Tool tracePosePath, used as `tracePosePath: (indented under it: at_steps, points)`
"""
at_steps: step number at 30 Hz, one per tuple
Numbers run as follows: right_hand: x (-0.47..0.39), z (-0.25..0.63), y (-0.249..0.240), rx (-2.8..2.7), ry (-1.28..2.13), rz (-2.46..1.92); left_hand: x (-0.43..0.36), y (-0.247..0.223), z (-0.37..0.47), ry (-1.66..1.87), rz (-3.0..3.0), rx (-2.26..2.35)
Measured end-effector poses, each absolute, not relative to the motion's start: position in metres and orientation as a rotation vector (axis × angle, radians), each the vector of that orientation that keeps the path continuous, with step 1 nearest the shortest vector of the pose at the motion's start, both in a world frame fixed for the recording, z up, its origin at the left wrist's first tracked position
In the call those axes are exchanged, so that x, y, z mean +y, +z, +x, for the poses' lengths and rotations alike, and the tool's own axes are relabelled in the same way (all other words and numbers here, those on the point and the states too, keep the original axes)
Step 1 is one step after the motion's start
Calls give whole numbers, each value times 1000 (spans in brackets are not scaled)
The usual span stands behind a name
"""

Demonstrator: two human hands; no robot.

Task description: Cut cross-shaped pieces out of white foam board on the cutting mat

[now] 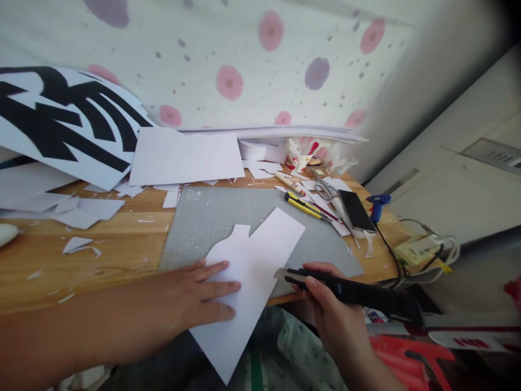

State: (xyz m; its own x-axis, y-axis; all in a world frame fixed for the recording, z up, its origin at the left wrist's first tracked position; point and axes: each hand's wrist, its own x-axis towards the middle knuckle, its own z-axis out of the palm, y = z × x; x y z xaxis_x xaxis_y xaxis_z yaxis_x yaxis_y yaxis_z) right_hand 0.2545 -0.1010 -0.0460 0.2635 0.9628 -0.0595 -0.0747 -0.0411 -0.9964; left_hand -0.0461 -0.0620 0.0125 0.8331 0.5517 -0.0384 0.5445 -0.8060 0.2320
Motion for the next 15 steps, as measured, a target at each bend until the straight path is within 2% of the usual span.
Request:
tracePosePath:
  at_steps: [3, 7, 11, 15]
  points:
    - [-98, 269, -55, -948, 1068, -1288, -53, 15, -42, -46, 2639, 660]
    - [-83, 275, -53, -1174, 916, -1331, -43, 23, -34, -105, 2557, 652]
    - [-55, 263, -36, -1493, 685, -1322, -32, 31, -30, 39, 2596, 658]
    - [-18, 243, -21, -1680, 587, -1220, -15, 11, -24, 158, 2714, 594]
